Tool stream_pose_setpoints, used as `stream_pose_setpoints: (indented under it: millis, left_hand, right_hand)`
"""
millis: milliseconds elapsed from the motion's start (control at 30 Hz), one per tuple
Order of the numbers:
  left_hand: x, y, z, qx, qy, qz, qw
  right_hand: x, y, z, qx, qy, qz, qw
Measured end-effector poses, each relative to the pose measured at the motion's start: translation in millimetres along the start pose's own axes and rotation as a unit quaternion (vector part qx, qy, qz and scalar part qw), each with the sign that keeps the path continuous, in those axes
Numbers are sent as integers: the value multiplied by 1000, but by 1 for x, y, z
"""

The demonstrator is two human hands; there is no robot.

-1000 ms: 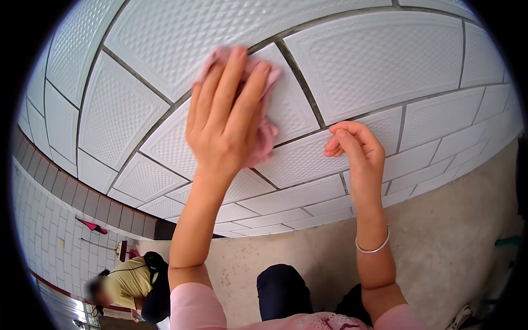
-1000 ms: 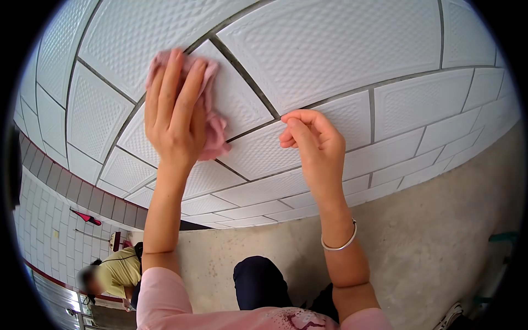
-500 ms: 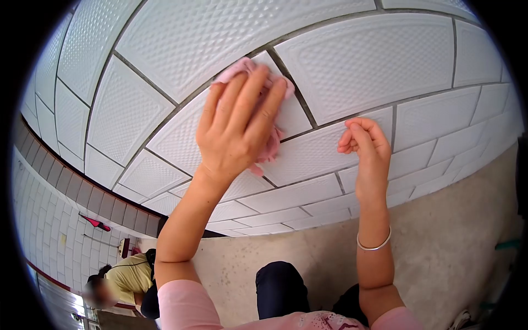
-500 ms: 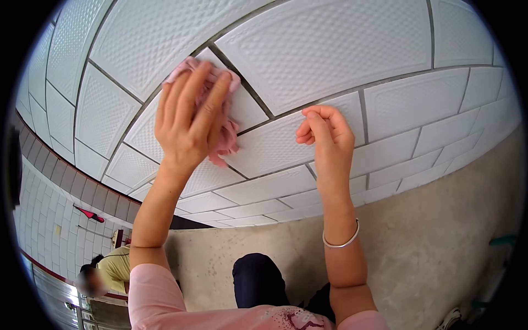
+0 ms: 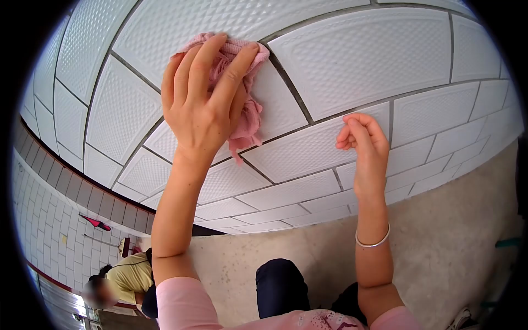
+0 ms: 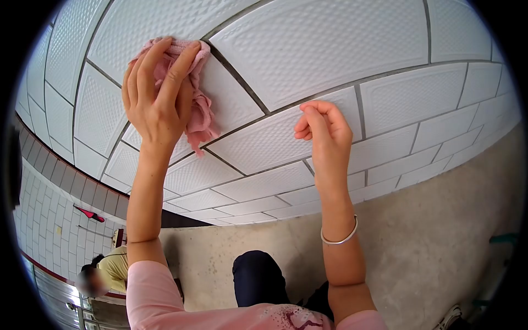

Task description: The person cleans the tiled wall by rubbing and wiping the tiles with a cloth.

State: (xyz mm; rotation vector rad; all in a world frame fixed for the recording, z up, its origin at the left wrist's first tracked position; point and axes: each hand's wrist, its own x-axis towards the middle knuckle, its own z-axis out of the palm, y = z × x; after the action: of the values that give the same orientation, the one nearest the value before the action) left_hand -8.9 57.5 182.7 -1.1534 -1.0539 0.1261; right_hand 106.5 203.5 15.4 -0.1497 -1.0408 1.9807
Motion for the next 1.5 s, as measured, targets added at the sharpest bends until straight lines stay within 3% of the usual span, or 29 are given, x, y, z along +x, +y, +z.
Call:
stream_pose_setpoints:
  millis: [67,133,200,233,300,367,433,467,500,533,567,600,633,700,833,933,1067,1133,1367,1500]
  left_hand:
    - [-7,9,4,-1,25,-9,1000]
    - [-23,28,-5,-100,-20,-161,982]
    - [-35,55,-16,-286,-39,-289,913]
    - [-39,75,-24,-361,-65,-364,856]
    - [-40,108,-38,-476,-80,-460,745]
    - [-43,133,-44,-585,-63,-483,649]
    - [-32,140,-59,-691,-35,-625,361]
    - [-36,142,-62,-702,-26,-620,349]
    - [-42,143,-65,-671,-2,-598,438]
    - [-49,141,-67,-634,24,-569,522]
    - [-62,132,-67,-540,17,-531,653]
    - [-79,116,-69,-412,8,-483,773]
    - [-94,104,-75,-319,7,-505,802]
    - [-115,92,-67,-216,53,-543,809]
    - [-147,73,-61,-107,53,-560,820]
    - [-165,62,-57,-44,27,-560,827]
    - [-188,51,-49,-29,61,-609,791]
    - [-189,51,-48,-25,69,-612,788]
    - [-194,55,-37,-22,106,-616,780]
    - [-193,57,-36,-45,126,-627,768]
  right_hand:
    - [-1,-1,-1,-13,-20,0,1000]
    - [-7,-8,6,-34,-45,-29,998]
    - [-11,-11,15,-95,-97,-131,982]
    - [-14,-11,18,-138,-126,-200,962]
    - [-20,-9,25,-141,-169,-226,949]
    - [-23,-7,35,-211,-214,-299,906]
    - [-26,-7,38,-275,-189,-311,890]
    - [-27,-8,40,-322,-168,-318,876]
    - [-32,-7,43,-338,-163,-322,869]
    - [-36,-5,48,-297,-142,-253,910]
    - [-41,-5,51,-269,-103,-187,939]
    - [-42,1,59,-235,-62,-201,949]
    - [-33,3,63,-238,-62,-201,948]
    - [-11,0,63,-348,-15,-456,819]
    - [13,-25,90,-416,23,-558,718]
    - [28,-25,99,-436,13,-577,690]
    - [27,-22,91,-471,8,-598,648]
    - [36,-26,92,-475,-1,-640,604]
    - [29,-15,83,-487,34,-642,592]
    - [39,-25,89,-504,6,-636,585]
